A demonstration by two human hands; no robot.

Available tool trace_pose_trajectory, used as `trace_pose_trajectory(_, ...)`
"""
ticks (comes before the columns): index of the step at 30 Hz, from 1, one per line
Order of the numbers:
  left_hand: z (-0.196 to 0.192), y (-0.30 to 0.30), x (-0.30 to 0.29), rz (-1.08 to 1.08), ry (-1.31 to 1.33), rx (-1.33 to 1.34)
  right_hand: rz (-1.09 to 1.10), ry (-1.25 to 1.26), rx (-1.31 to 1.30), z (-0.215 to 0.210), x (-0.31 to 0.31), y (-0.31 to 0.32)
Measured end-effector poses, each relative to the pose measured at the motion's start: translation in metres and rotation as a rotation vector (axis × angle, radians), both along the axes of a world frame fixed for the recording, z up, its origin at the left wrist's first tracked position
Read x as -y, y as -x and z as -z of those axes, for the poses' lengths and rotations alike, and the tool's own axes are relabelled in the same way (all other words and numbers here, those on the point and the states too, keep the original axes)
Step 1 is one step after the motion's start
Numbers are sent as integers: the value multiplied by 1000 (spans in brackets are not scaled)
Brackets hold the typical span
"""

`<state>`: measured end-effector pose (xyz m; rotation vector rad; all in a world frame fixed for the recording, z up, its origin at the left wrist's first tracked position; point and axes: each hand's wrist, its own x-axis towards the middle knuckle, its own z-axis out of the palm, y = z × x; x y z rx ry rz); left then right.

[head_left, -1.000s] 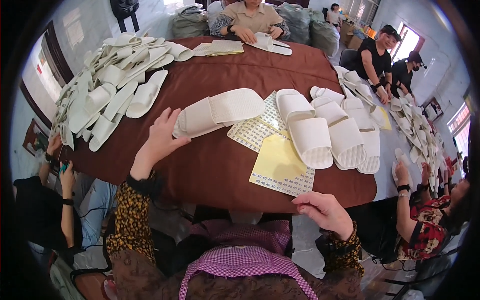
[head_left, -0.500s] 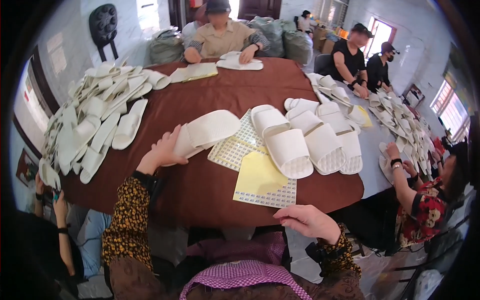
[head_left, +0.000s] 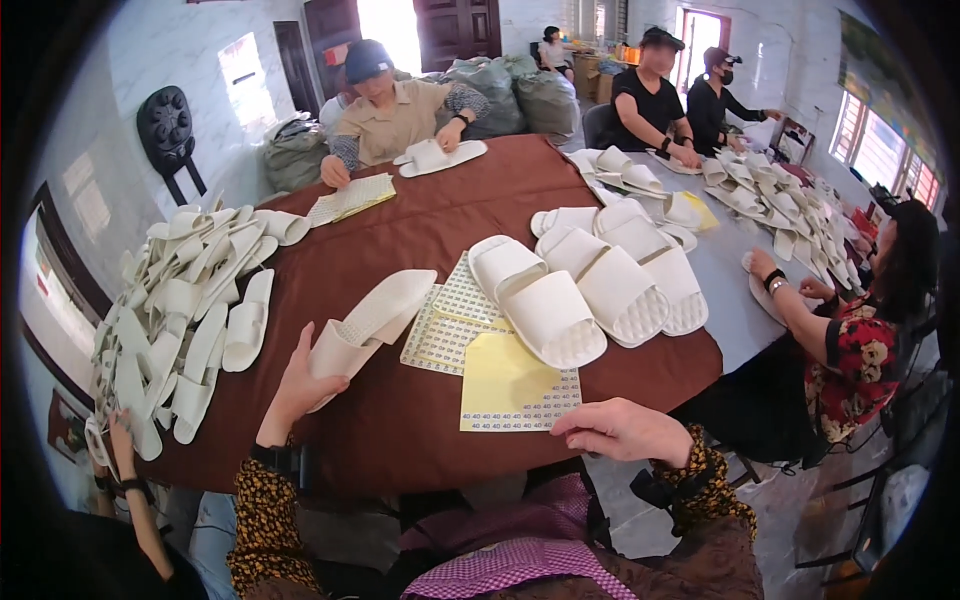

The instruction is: Applying size labels and sorting white slippers at a manufacturing table.

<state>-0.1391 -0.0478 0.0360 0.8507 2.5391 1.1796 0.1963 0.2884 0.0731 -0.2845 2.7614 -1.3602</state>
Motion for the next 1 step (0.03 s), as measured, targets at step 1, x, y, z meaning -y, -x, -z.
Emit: trace_pose_trajectory(1,-4,-7,4,29,-56,92,6,-14,2,-2,-1,0)
